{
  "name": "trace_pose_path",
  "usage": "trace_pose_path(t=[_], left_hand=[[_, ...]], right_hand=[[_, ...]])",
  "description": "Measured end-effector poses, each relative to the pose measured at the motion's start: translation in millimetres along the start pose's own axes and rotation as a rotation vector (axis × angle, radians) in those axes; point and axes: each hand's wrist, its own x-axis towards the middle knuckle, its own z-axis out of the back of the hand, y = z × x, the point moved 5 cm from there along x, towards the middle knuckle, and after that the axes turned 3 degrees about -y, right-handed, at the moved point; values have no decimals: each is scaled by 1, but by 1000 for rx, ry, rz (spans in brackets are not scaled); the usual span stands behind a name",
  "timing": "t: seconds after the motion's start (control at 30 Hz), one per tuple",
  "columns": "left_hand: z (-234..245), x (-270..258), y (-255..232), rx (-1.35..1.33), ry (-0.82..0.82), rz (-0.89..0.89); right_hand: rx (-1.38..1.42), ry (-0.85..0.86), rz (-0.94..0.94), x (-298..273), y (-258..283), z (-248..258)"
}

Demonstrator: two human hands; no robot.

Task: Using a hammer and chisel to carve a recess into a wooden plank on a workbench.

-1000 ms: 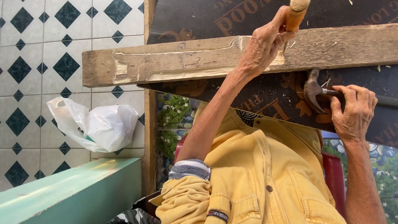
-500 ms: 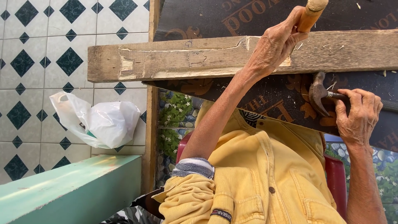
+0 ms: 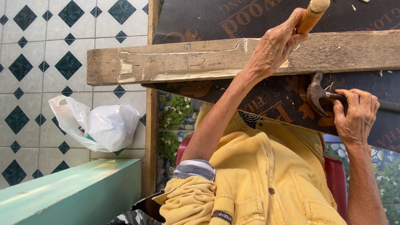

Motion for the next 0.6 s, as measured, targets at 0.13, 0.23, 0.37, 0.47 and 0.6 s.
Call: trace_pose_path(t=[0.13,0.23,0.37,0.47,0.6], left_hand=[[-1,1,-9,59,14,36],[-2,1,-5,66,4,-22],[1,1,-10,11,27,-3],[-2,1,-4,24,47,40],[-3,2,-2,14,43,34]], right_hand=[[-3,0,-8,0,0,0],[-6,2,-3,1,1,1],[12,-9,-22,3,4,4],[13,-13,-27,4,4,4],[18,-2,-34,3,3,3]])
